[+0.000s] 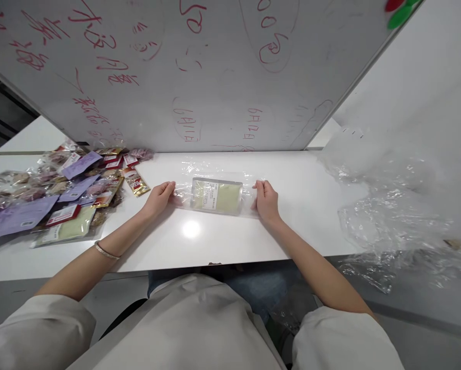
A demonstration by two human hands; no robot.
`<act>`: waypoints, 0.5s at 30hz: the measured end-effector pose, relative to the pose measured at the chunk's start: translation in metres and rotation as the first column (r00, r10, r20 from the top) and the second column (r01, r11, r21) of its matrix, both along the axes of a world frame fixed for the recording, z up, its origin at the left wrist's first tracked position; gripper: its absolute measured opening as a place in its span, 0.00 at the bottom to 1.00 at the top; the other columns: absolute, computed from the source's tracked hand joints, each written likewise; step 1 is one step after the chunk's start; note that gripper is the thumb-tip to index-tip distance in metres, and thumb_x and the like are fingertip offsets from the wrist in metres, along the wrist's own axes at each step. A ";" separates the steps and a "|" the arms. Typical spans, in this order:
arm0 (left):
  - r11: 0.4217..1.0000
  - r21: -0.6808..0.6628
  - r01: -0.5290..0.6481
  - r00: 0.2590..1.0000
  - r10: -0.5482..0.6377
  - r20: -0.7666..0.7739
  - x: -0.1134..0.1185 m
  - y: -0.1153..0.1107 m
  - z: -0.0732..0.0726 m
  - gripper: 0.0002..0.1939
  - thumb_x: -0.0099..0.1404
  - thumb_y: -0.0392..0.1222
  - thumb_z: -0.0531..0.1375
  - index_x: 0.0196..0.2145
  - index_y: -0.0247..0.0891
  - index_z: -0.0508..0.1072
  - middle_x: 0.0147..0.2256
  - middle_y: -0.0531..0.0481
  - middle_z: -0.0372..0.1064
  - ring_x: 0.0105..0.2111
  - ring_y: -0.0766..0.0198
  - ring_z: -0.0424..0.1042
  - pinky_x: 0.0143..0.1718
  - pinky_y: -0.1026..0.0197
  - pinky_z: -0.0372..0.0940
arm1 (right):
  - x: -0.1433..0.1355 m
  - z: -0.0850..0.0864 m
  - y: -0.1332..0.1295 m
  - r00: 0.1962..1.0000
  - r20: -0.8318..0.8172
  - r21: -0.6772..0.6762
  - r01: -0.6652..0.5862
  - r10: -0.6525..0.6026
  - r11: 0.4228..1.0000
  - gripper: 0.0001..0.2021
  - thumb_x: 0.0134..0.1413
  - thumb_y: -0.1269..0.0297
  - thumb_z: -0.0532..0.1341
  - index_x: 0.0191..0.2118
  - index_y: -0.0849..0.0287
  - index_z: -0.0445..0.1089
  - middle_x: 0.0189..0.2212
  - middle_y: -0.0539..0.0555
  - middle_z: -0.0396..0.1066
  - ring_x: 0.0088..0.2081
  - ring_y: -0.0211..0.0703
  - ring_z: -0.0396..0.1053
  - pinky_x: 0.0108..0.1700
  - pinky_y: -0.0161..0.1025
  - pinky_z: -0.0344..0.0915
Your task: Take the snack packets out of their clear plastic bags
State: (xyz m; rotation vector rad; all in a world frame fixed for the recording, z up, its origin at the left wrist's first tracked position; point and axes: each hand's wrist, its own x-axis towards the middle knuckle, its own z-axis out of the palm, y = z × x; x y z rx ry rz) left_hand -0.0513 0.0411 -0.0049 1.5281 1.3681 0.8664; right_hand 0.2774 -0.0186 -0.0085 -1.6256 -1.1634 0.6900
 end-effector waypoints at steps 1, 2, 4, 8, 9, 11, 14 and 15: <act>1.000 0.020 -0.003 0.998 0.004 -0.066 0.000 0.000 -0.001 0.21 0.70 0.56 0.50 0.24 0.41 0.61 0.20 0.53 0.66 0.23 0.61 0.69 0.30 0.60 0.61 | 0.000 -0.001 0.001 0.999 0.051 -0.041 0.001 0.001 0.999 0.16 0.64 0.49 0.54 0.29 0.52 0.63 0.13 0.42 0.56 0.16 0.39 0.58 0.26 0.39 0.58; 0.999 0.049 0.001 0.991 0.005 -0.131 -0.001 0.001 -0.002 0.21 0.70 0.54 0.50 0.23 0.41 0.60 0.19 0.53 0.65 0.22 0.62 0.68 0.30 0.60 0.60 | 0.000 -0.002 0.001 0.993 0.116 -0.073 0.004 0.005 0.997 0.16 0.62 0.51 0.55 0.25 0.53 0.60 0.14 0.43 0.55 0.17 0.38 0.55 0.24 0.38 0.54; 0.996 0.081 0.024 0.979 -0.007 -0.206 -0.004 0.002 -0.003 0.21 0.70 0.52 0.50 0.21 0.41 0.59 0.18 0.54 0.63 0.22 0.64 0.64 0.30 0.60 0.58 | 0.005 -0.005 -0.001 0.968 0.250 -0.108 0.017 0.011 0.994 0.18 0.58 0.57 0.58 0.21 0.54 0.54 0.15 0.44 0.52 0.20 0.36 0.51 0.25 0.38 0.49; 0.994 0.081 0.074 0.969 -0.052 -0.243 -0.009 0.004 -0.004 0.20 0.68 0.48 0.52 0.19 0.41 0.58 0.20 0.53 0.62 0.23 0.64 0.62 0.31 0.59 0.58 | 0.017 -0.011 -0.012 0.932 0.341 -0.128 -0.086 0.125 0.988 0.16 0.50 0.65 0.58 0.19 0.55 0.50 0.21 0.46 0.51 0.23 0.36 0.51 0.27 0.38 0.51; 0.992 0.091 0.083 0.965 -0.058 -0.254 -0.010 0.005 -0.004 0.19 0.67 0.45 0.53 0.19 0.41 0.58 0.23 0.52 0.62 0.25 0.64 0.63 0.33 0.59 0.59 | 0.020 -0.013 -0.014 0.922 0.350 -0.110 -0.138 0.168 0.984 0.15 0.49 0.66 0.58 0.19 0.55 0.50 0.24 0.47 0.53 0.24 0.36 0.53 0.28 0.38 0.53; 0.988 0.108 0.109 0.959 -0.075 -0.275 -0.008 0.004 -0.004 0.17 0.65 0.41 0.54 0.18 0.40 0.57 0.28 0.50 0.64 0.29 0.63 0.64 0.36 0.58 0.60 | 0.022 -0.017 -0.018 0.894 0.386 -0.079 -0.215 0.229 0.973 0.15 0.49 0.67 0.58 0.19 0.55 0.50 0.29 0.49 0.55 0.27 0.37 0.57 0.30 0.39 0.59; 0.970 0.189 0.153 0.922 -0.072 -0.379 -0.002 -0.001 -0.004 0.11 0.62 0.35 0.56 0.22 0.39 0.62 0.38 0.44 0.66 0.36 0.58 0.68 0.42 0.54 0.64 | 0.021 -0.020 -0.024 0.833 0.529 -0.019 -0.181 0.164 0.983 0.12 0.50 0.67 0.59 0.22 0.54 0.55 0.35 0.54 0.61 0.33 0.43 0.65 0.37 0.44 0.66; 0.953 0.262 0.152 0.903 -0.025 -0.430 0.000 -0.003 -0.004 0.07 0.62 0.35 0.57 0.26 0.38 0.66 0.42 0.41 0.66 0.41 0.55 0.69 0.45 0.51 0.65 | 0.020 -0.019 -0.026 0.796 0.598 0.035 -0.145 0.095 0.989 0.08 0.50 0.66 0.60 0.25 0.55 0.60 0.40 0.57 0.64 0.40 0.49 0.68 0.42 0.48 0.68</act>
